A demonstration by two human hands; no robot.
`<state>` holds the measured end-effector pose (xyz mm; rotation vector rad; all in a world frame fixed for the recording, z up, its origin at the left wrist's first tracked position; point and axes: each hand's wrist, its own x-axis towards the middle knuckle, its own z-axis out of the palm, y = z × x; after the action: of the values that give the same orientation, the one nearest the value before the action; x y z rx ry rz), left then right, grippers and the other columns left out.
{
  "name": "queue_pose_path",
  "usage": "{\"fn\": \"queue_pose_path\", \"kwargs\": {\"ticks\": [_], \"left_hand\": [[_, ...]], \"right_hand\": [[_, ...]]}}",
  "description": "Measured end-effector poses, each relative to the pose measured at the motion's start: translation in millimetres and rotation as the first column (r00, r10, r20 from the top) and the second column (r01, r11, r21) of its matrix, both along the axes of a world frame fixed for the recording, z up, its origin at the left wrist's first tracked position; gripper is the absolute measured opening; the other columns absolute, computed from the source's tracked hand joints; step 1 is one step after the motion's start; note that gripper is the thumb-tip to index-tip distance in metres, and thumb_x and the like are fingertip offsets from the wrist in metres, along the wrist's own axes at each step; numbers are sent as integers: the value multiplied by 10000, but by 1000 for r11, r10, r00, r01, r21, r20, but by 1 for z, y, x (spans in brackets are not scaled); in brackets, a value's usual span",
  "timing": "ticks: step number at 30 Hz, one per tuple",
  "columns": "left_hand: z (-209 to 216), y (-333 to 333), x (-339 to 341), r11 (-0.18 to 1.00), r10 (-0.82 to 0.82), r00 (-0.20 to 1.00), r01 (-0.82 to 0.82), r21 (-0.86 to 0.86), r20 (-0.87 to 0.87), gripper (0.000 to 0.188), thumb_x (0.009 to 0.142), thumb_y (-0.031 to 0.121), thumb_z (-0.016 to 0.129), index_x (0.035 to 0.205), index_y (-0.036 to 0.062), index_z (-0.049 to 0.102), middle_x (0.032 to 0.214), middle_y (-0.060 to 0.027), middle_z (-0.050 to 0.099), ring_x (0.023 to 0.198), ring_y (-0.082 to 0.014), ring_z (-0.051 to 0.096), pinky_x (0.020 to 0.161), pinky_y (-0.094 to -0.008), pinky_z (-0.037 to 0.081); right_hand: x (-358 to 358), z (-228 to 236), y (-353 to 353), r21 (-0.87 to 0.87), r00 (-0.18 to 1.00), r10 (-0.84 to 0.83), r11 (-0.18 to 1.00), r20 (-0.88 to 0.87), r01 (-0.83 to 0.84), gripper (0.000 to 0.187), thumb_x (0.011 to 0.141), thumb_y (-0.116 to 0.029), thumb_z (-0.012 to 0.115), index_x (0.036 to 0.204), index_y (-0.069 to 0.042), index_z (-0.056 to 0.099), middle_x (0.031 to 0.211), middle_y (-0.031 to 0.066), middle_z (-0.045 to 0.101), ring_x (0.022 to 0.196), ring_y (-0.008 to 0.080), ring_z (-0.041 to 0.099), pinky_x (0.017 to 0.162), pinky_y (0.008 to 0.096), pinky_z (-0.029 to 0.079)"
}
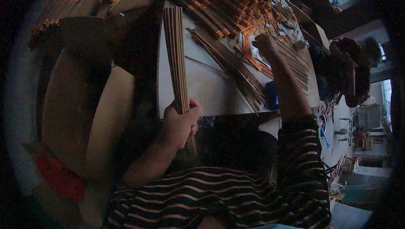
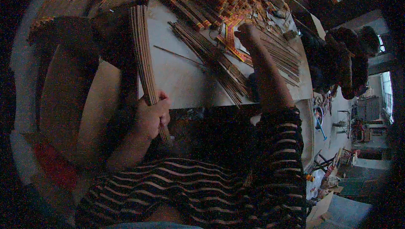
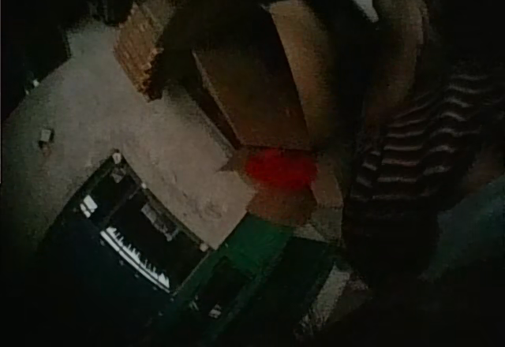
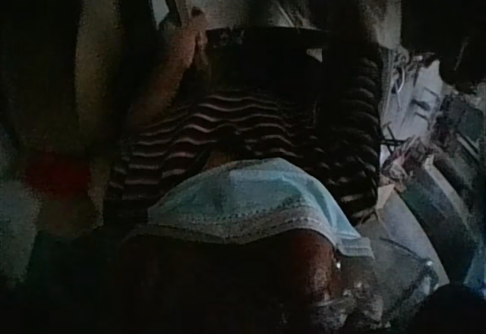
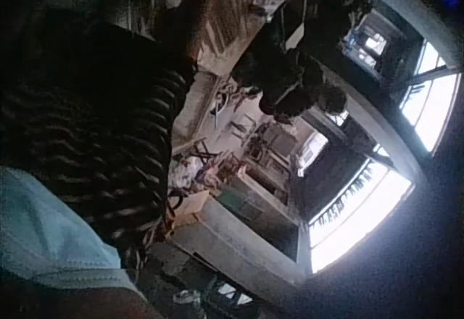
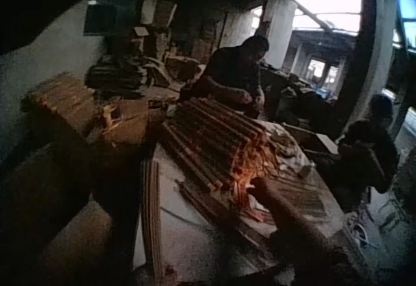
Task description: The person gathers thin wooden sticks into bundles, aligns them, and wraps the ends with small paper labels and tape. The person repeats this process for multiple bundles, placing finished bundles on the table.
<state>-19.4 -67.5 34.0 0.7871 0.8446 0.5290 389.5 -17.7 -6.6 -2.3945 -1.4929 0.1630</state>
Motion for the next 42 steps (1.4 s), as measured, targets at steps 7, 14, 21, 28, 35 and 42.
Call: {"fn": "queue_pose_path", "kwargs": {"ticks": [7,14,21,28,35,42], "left_hand": [[-5,15,7,999,16,999,-17,-28,-51,116,749,82,577,766,48,467,513,1,403,371,-90,387,346,-233,333],[2,19,15,998,-7,1000,6,-61,-6,132,748,74,573,804,42,458,503,-3,393,370,-98,390,349,-236,343],[4,18,17,996,-44,998,40,-78,-50,81,760,69,562,759,43,485,563,8,427,414,-84,406,394,-230,350],[4,13,19,998,-39,999,38,-58,-23,112,754,73,566,798,30,472,531,5,406,389,-95,407,364,-234,349],[6,10,15,998,-4,1000,4,-67,3,84,754,71,566,754,40,489,562,5,440,397,-78,409,379,-225,361],[3,7,10,1000,10,1000,-10,-16,27,122,744,60,565,803,17,467,507,-7,410,367,-102,402,341,-245,337]], "right_hand": [[7,5,45,-301,988,49,949,-149,-92,610,701,-299,688,1198,-35,452,1125,172,526,1041,269,502,836,351,417],[27,4,36,-239,982,187,953,-24,-187,624,746,-461,593,1242,-123,422,1229,212,409,1046,319,466,843,404,414],[13,26,39,-292,962,273,918,-23,-267,468,799,-425,550,1131,-100,500,1104,168,519,988,282,516,808,375,425],[60,-29,36,-57,943,329,942,-42,-331,230,781,-272,601,812,-44,607,722,100,598,633,236,543,585,340,432],[46,-12,10,62,956,270,962,-114,-264,145,771,-137,604,887,-53,623,754,82,613,624,151,548,553,289,438],[-13,44,-26,46,946,302,953,-117,-298,96,783,-102,585,831,-18,582,712,102,585,622,175,538,570,303,440]]}}
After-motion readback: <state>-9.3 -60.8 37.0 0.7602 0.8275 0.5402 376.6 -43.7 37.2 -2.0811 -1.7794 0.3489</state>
